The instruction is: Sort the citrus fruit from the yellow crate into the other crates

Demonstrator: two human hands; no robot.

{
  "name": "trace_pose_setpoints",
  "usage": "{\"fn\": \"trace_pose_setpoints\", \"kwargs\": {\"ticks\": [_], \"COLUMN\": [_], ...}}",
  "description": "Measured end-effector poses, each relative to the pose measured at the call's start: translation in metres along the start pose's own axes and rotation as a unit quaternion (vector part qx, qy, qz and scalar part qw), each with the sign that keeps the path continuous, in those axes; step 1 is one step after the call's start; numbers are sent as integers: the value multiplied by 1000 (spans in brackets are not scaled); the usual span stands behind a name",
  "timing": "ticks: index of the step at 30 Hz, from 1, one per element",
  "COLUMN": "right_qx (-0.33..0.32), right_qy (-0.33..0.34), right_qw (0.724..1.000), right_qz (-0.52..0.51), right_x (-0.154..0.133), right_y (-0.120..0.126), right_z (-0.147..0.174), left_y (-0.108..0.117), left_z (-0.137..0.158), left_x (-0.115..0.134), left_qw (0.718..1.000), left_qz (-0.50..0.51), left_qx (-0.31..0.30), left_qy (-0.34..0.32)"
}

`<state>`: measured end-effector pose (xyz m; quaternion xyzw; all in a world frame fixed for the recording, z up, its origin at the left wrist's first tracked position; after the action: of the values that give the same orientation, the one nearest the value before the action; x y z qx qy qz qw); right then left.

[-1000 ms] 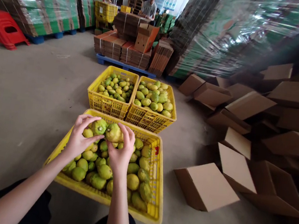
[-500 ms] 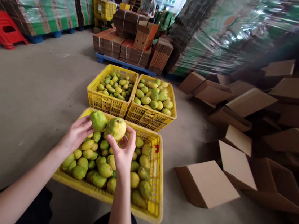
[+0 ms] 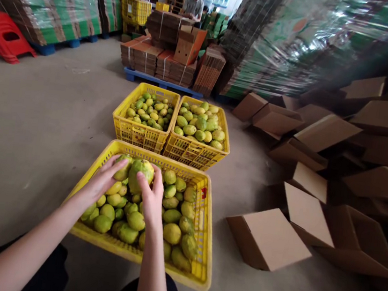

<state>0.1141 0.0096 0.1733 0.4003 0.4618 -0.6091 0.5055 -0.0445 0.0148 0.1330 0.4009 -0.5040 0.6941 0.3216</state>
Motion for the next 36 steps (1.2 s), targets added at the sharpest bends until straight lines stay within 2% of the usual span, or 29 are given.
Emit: {"fn": "trace_pose_setpoints", "kwargs": {"ticks": [2, 5, 10, 16, 21, 24, 27, 31, 36], "right_qx": [2, 5, 28, 113, 122, 101, 83, 76, 44], "right_qy": [-29, -44, 1, 50, 78, 62, 42, 90, 122], "right_qw": [1000, 999, 1000, 992, 988, 992, 996, 993, 991], "right_qz": [-8, -21, -4, 25, 58, 50, 13, 0, -9], "right_x": [7, 12, 3, -6, -14, -14, -10, -18, -24], "right_y": [-4, -4, 1, 11, 17, 17, 17, 16, 11], "right_z": [-1, -2, 0, 2, 3, 2, 3, 8, 12], "left_y": [3, -4, -13, -9, -6, -10, -21, -37, -35], "left_z": [3, 7, 12, 11, 8, 12, 21, 35, 40], "left_x": [5, 14, 16, 12, 20, 28, 40, 52, 58], "left_qw": [998, 994, 987, 978, 953, 952, 958, 959, 962], "left_qz": [-52, -103, -149, -192, -263, -260, -229, -183, -127], "left_qx": [29, 11, -38, -36, -32, -33, -65, -125, -97], "left_qy": [-19, -45, -43, -69, -149, -162, -162, -175, -221]}}
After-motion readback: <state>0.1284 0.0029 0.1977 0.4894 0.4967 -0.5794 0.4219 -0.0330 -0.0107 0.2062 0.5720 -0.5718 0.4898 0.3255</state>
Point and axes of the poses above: each hand's wrist, its own z-axis away from the middle knuckle, its own y-axis out of the back of the hand, x = y × z, the point moved 8 cm from there along -z, towards the middle knuckle, and after that the axes turned 8 degrees about -y, right-handed, at the moved point
